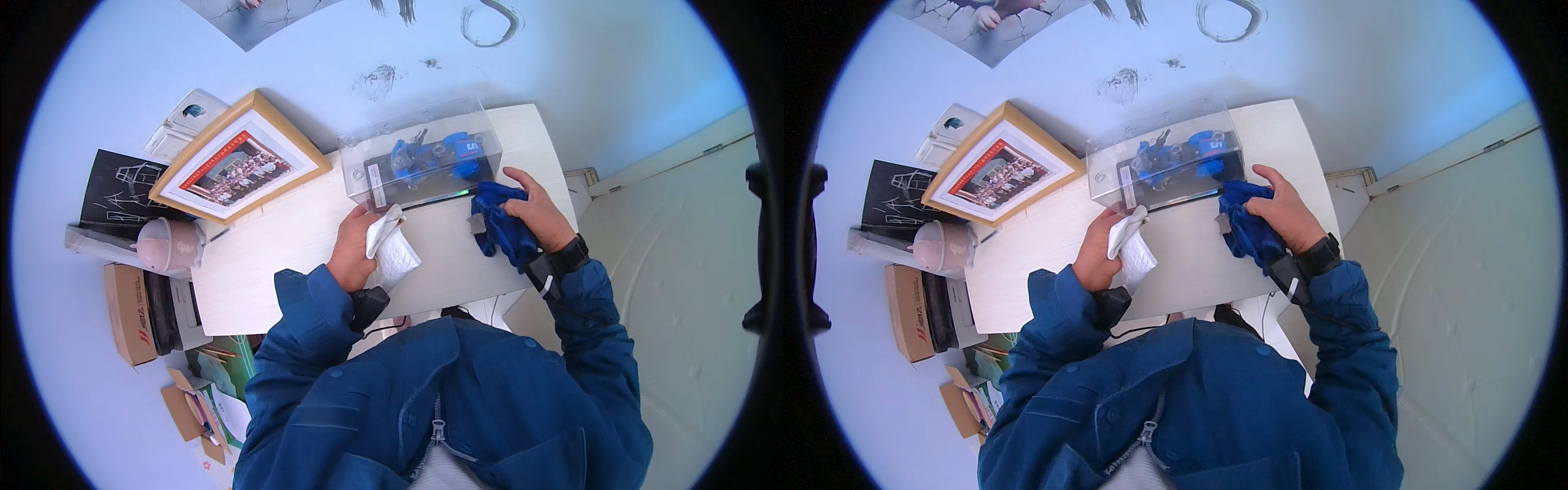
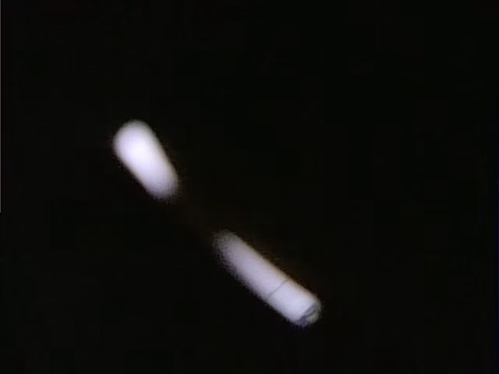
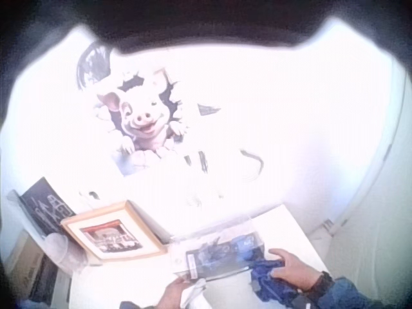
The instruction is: The person wipes a green box and a white desk with a blue cloth, moving items like a basket, chopsticks, and a framed photo aside. They also handle a white paper and a tissue while continuing to wipe the desk surface.
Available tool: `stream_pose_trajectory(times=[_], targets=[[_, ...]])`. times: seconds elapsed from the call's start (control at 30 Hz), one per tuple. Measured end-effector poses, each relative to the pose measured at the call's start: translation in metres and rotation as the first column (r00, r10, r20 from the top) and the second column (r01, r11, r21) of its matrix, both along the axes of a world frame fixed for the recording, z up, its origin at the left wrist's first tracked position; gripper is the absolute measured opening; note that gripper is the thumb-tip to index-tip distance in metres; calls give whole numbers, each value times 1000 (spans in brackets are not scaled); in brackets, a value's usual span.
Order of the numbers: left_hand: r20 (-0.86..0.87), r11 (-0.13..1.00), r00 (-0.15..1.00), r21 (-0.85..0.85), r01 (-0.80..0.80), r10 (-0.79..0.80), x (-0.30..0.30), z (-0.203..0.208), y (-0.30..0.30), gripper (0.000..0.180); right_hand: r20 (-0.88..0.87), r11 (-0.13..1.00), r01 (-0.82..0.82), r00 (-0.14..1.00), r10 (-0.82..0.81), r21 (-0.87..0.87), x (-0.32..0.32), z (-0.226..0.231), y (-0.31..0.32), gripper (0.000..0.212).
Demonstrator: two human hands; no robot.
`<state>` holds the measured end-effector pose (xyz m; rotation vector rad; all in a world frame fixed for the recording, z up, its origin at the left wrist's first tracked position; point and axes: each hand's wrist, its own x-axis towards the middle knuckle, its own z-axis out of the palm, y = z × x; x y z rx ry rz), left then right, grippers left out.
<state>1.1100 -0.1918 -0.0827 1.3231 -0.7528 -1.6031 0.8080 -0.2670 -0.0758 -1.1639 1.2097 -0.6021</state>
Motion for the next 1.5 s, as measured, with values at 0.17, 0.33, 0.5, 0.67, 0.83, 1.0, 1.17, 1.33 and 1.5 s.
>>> stream_pose_trajectory(times=[0.17, 0.33, 0.5, 0.67, 0.83, 1.0, 1.17, 1.33, 1.5], targets=[[195, 994, 978, -71, 85, -70, -10, 1, -17, 34, 69, 998, 59, 996, -57, -21, 3, -13, -12, 72], [-99, 994, 992, 83, -69, 77, -20, -5, -34, 29, 154, 996, 91, 984, -93, 24, 5, -20, -17, 76], [30, 998, 999, -59, -14, 16, -19, -5, -39, 30, 156, 995, 100, 983, -101, 13, 5, -21, -19, 77], [728, 827, 679, -323, 460, -94, -8, -13, -35, 42, 197, 994, 110, 974, -109, 6, 5, -23, -17, 79], [737, 784, 670, -366, 501, -85, 2, -27, -42, 46, 155, 970, 115, 984, -83, -213, -30, -4, -6, 55], [689, 807, 694, -279, 520, -209, 12, -24, -38, 70, -17, 828, 404, 895, -445, -390, -68, -7, -14, 45], [859, 779, 511, -326, 536, 8, 31, -13, -1, 62, -535, 698, 29, 620, -574, -715, -48, -50, -3, 51], [712, 899, 698, -252, 358, -79, 65, 3, 50, 53, -477, 643, -97, 756, -449, -760, 15, -60, 54, 52], [461, 945, 882, -236, 225, -95, 96, 9, 95, 47, -475, 614, -330, 876, -85, -717, 148, -47, 141, 51]])
